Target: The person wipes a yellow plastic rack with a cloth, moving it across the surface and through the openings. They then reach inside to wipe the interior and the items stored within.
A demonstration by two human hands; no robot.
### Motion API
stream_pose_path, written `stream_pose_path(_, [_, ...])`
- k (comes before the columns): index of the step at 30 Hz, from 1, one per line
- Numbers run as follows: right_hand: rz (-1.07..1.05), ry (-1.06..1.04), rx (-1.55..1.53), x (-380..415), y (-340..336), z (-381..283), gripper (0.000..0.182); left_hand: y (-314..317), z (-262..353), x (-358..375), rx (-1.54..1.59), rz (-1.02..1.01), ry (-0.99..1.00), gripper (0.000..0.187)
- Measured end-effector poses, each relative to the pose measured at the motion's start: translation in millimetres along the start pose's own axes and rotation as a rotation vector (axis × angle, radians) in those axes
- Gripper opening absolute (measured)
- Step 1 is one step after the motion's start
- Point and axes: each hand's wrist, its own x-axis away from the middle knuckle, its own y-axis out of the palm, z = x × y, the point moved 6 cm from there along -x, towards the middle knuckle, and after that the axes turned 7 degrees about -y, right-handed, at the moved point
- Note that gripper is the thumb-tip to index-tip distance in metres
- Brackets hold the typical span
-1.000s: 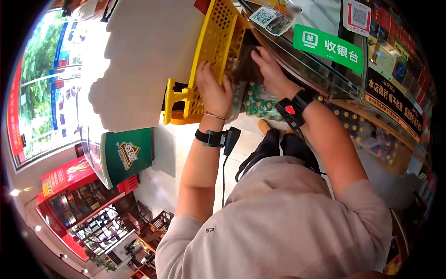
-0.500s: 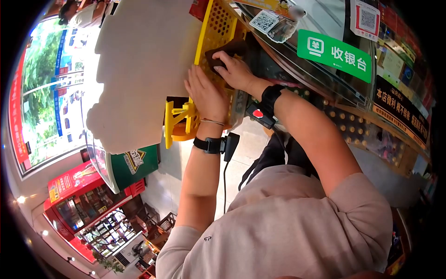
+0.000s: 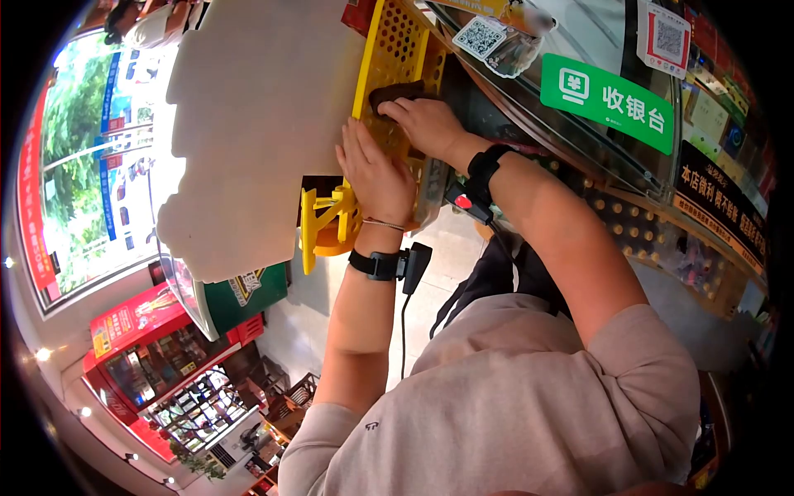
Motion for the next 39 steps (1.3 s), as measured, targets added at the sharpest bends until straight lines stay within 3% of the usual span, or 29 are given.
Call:
stream_pose_path(1, [-0.015,0.026,-0.014,-1.4,1.6,0.4,0.028,-0.6,0.1,0.2,0.006,-0.006,0.001,0.073])
stream_pose_path(4, [0.229,0.105,-0.362,-6.6,8.3,-1.3,0.033,-2.4,-0.5,1.1,0.028,-0.018,-0.004,0.075])
stream_pose_path(7, [0.364,0.244,-0.858,-15.7,26.5,12.7,0.038,-3.5,-0.2,-1.1,0.035,-0.027,0.002,0.077])
stream_pose_path(8, [0.302,0.420,-1.123,-12.4,37.5,24.0,0.040,-3.2,0.0,-1.1,0.034,-0.033,0.005,0.078])
stream_pose_path(11, [0.355,0.558,-1.457,-10.4,32.1,17.9,0.037,-3.0,-0.2,-0.3,0.034,-0.034,0.012,0.078])
stream_pose_path(14, [0.543,0.557,-1.340,-11.0,34.9,22.4,0.043,-2.9,-0.7,0.5,0.041,-0.050,0.000,0.077])
stream_pose_path(17, [0.470,0.567,-0.896,-13.7,31.7,16.8,0.050,-2.8,-1.4,1.2,0.048,-0.037,0.009,0.075])
stream_pose_path(19, [0.301,0.549,-0.708,-9.9,32.6,-5.7,0.053,-0.7,-2.7,0.1,0.053,-0.017,0.016,0.074])
stream_pose_path(25, [0.282,0.266,-0.596,10.6,29.8,-17.4,0.048,-0.2,-3.3,0.7,0.064,0.006,0.050,0.073])
stream_pose_path(32, [0.336,0.211,-0.524,5.4,15.1,-9.2,0.036,-2.4,-2.1,-0.2,0.060,-0.024,0.041,0.076])
stream_pose_path(35, [0.162,0.178,-0.485,26.0,15.3,0.6,0.031,-0.9,-3.3,-0.7,0.091,-0.051,-0.010,0.078])
stream_pose_path(36, [0.206,0.177,-0.759,38.8,52.1,18.1,0.029,-0.5,-2.5,-0.9,0.086,-0.051,-0.006,0.078])
stream_pose_path(39, [0.228,0.552,-1.265,82.9,57.8,32.0,0.035,-2.7,-1.2,0.9,0.066,-0.049,0.003,0.079])
